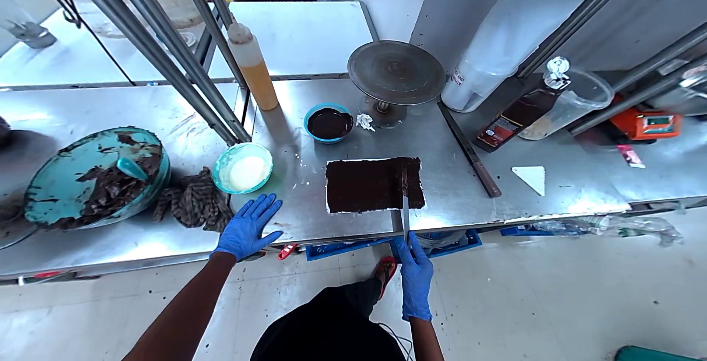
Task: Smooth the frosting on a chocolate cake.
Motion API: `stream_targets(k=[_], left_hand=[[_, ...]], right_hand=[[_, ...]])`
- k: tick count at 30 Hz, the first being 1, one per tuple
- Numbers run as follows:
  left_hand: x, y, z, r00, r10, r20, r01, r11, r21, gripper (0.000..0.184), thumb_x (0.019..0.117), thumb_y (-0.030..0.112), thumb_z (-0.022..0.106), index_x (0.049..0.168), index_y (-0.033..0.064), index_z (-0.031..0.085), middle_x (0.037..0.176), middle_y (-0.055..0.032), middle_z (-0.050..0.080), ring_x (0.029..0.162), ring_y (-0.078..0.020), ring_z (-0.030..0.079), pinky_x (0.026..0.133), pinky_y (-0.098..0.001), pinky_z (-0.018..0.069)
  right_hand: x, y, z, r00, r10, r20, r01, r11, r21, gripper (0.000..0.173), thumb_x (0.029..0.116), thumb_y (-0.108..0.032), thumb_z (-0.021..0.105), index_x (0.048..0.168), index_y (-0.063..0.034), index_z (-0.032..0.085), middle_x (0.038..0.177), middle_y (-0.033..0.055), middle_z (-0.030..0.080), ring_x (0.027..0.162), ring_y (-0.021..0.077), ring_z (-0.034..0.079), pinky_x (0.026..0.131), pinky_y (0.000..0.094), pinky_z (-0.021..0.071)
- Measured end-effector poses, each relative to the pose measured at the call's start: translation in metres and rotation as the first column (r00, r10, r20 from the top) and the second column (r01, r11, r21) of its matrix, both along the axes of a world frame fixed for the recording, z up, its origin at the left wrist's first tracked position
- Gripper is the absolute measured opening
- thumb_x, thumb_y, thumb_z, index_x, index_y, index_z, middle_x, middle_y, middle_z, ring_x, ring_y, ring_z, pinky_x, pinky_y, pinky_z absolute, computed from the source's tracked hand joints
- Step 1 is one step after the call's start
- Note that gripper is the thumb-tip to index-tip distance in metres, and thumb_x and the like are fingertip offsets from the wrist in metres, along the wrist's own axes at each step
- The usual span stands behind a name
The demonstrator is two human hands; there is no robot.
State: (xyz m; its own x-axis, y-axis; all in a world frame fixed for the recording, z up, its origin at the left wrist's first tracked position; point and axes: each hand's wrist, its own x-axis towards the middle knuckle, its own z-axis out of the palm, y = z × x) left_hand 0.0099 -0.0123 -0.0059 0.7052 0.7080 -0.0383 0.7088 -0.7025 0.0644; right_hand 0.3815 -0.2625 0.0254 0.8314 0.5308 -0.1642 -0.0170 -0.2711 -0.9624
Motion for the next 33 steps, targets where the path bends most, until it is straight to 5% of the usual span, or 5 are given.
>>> stream_targets(k=[13,20,28,33], left_hand=[[0.0,0.0,-0.001,1.0,-0.006,0.001,0.006,1.0,0.006,0.088,0.0903,0.079,0.036,0.161,0.0275,0.033,0.168,0.0003,0.03,0.156,-0.0232,0.025,0.126,-0.049,0.0215],[0.001,-0.001,0.003,1.0,0.003,-0.007,-0.003,1.0,-0.021,0.087,0.0909,0.079,0.036,0.161,0.0283,0.034,0.168,0.0003,0.03,0.156,-0.0225,0.024,0.126,-0.0482,0.0205],[0.001,-0.001,0.003,1.0,-0.008,-0.007,0.008,1.0,-0.014,0.087,0.0917,0.08,0.032,0.161,0.0282,0.034,0.169,0.001,0.029,0.157,-0.0207,0.023,0.127,-0.0468,0.0197],[0.001,0.0,0.004,1.0,-0.011,-0.004,0.011,1.0,-0.023,0.086,0.0916,0.08,0.033,0.161,0.0289,0.034,0.169,0.001,0.028,0.157,-0.0211,0.022,0.126,-0.0474,0.02]], right_hand=[[0.0,0.0,-0.001,1.0,0.002,-0.01,-0.002,1.0,-0.008,0.043,0.0972,-0.015,0.066,0.137,-0.001,0.064,0.134,0.016,0.068,0.116,0.02,0.068,0.101,0.0378,0.0528],[0.03,0.005,0.012,0.916,0.168,0.363,-0.03,0.934,-0.356,0.038,0.1014,-0.025,0.062,0.137,-0.0109,0.068,0.109,0.0187,0.075,0.096,0.0335,0.071,0.086,0.0573,0.0546],[0.073,0.031,0.019,0.888,0.284,0.362,-0.05,0.841,-0.538,0.037,0.1044,-0.029,0.058,0.138,-0.0174,0.068,0.109,0.0184,0.075,0.104,0.0367,0.071,0.093,0.06,0.0522],[0.027,0.041,0.014,0.876,0.382,0.293,-0.182,0.827,-0.532,0.035,0.1045,-0.03,0.057,0.133,-0.0153,0.071,0.102,0.0138,0.077,0.096,0.0314,0.073,0.088,0.0568,0.0553]])
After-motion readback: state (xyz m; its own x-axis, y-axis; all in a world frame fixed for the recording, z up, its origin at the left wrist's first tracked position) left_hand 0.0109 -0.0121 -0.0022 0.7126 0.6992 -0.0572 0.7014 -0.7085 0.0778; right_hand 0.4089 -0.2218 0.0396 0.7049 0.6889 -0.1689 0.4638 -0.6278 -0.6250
